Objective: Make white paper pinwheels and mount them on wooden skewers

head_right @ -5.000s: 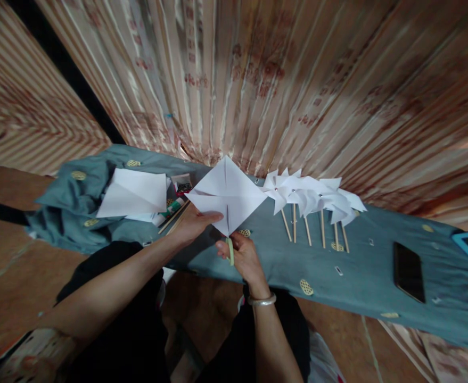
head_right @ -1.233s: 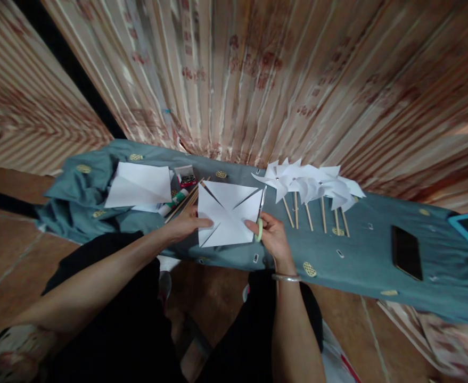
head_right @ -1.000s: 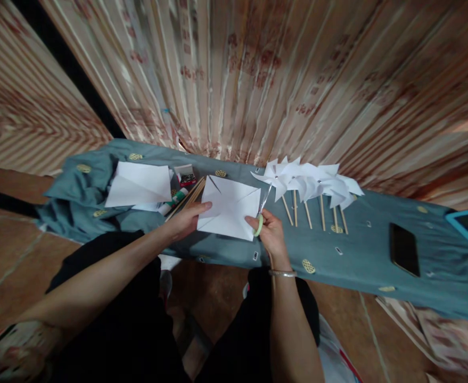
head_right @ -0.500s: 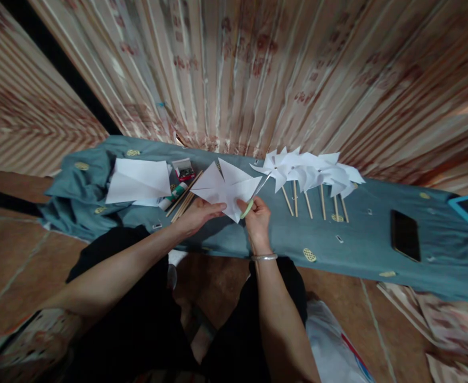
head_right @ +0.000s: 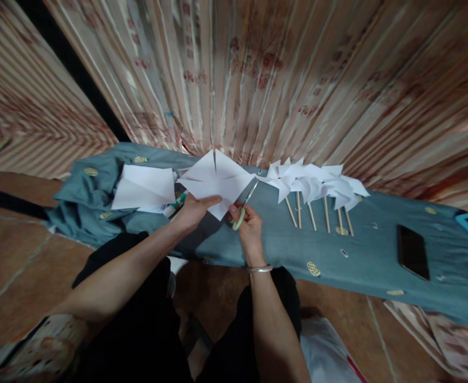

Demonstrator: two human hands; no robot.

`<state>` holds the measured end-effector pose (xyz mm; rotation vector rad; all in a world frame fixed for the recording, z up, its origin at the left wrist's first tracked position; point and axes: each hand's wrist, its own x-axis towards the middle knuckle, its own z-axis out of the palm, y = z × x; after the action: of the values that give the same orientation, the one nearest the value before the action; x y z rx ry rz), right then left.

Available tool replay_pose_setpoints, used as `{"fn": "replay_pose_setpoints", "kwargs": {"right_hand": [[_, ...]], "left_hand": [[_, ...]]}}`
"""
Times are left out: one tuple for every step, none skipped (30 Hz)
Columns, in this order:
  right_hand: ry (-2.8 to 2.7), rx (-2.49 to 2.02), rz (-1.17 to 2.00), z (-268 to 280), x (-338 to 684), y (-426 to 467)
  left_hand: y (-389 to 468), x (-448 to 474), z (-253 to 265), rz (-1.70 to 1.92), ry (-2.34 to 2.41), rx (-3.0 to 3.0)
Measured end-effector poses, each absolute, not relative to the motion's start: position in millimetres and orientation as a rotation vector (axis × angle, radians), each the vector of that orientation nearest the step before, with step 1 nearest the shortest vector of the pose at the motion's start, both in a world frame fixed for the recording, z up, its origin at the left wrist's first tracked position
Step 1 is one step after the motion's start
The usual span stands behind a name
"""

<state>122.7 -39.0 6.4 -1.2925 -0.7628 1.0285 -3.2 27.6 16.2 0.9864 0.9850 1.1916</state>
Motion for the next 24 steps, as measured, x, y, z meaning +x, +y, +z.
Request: {"fn": "replay_pose_setpoints", "kwargs": {"right_hand": [[-0.786, -1.294, 1.071, 6.6, 122.5, -40.6], [-0.813, -1.302, 1.116, 6.8, 122.7, -42.3], [-0.844, -1.314, 1.161, 7.1, 123.1, -44.0], [-0.881, -1.325, 1.205, 7.3, 123.6, -45.8], [-0.922, -1.331, 1.248, 7.6, 124.2, -47.6], [-0.966, -1.331, 1.290, 8.0, 124.7, -49.5], [-1.008, -1.327, 1.329, 8.3, 125.2, -51.3], [-1.046, -1.319, 1.367, 8.8, 125.5, -53.1], [-1.076, -1.312, 1.401, 9.2, 125.5, -54.7], [-1.099, -1.304, 1.431, 9.6, 125.5, -56.2], [-1.115, -1.296, 1.459, 9.9, 125.2, -57.5], [-1.127, -1.288, 1.480, 10.3, 124.9, -58.5], [-1.135, -1.281, 1.496, 10.6, 124.5, -59.3], [-1.140, -1.278, 1.508, 10.9, 124.1, -59.8], [-1.143, -1.277, 1.519, 11.2, 123.8, -60.1], [-1.145, -1.277, 1.529, 11.6, 123.4, -60.2], [-1.145, -1.277, 1.540, 11.9, 123.0, -60.2], [-1.143, -1.276, 1.550, 12.3, 122.6, -60.1], [-1.140, -1.275, 1.560, 12.5, 122.1, -60.0], [-1.136, -1.275, 1.565, 12.7, 121.6, -59.9], [-1.132, -1.277, 1.570, 12.7, 121.1, -59.8], [-1.129, -1.280, 1.571, 12.7, 120.6, -59.8], [-1.129, -1.283, 1.570, 12.6, 120.1, -59.8], [-1.132, -1.287, 1.568, 12.4, 119.7, -59.7]], "left_hand": [[31.4, -4.8, 16.9, 1.214, 1.003, 0.979], [35.0, -6.5, 17.9, 1.237, 1.018, 0.974], [38.1, -8.1, 19.0, 1.258, 1.029, 0.971], [40.7, -9.6, 20.2, 1.278, 1.033, 0.969], [42.7, -11.0, 21.3, 1.295, 1.030, 0.966], [44.3, -12.1, 22.4, 1.310, 1.025, 0.962], [45.5, -13.1, 23.4, 1.321, 1.022, 0.959], [46.4, -13.9, 24.2, 1.329, 1.023, 0.955], [47.0, -14.4, 24.9, 1.332, 1.026, 0.952], [47.4, -14.8, 25.5, 1.333, 1.032, 0.949], [47.7, -15.0, 26.1, 1.333, 1.037, 0.947], [47.9, -15.1, 26.7, 1.336, 1.040, 0.944], [48.0, -15.1, 27.4, 1.342, 1.040, 0.942], [48.1, -15.0, 27.9, 1.347, 1.038, 0.942], [48.3, -14.9, 28.4, 1.355, 1.035, 0.944], [48.5, -14.8, 28.6, 1.360, 1.033, 0.946], [48.8, -14.7, 28.7, 1.363, 1.033, 0.950], [49.1, -14.7, 28.5, 1.363, 1.035, 0.955], [49.4, -14.5, 28.0, 1.361, 1.037, 0.959], [49.7, -14.4, 27.5, 1.361, 1.036, 0.963], [49.9, -14.2, 26.8, 1.364, 1.032, 0.965], [50.0, -13.9, 26.2, 1.369, 1.027, 0.967], [50.0, -13.5, 25.6, 1.373, 1.025, 0.970], [49.7, -13.1, 25.2, 1.373, 1.026, 0.973]]}}
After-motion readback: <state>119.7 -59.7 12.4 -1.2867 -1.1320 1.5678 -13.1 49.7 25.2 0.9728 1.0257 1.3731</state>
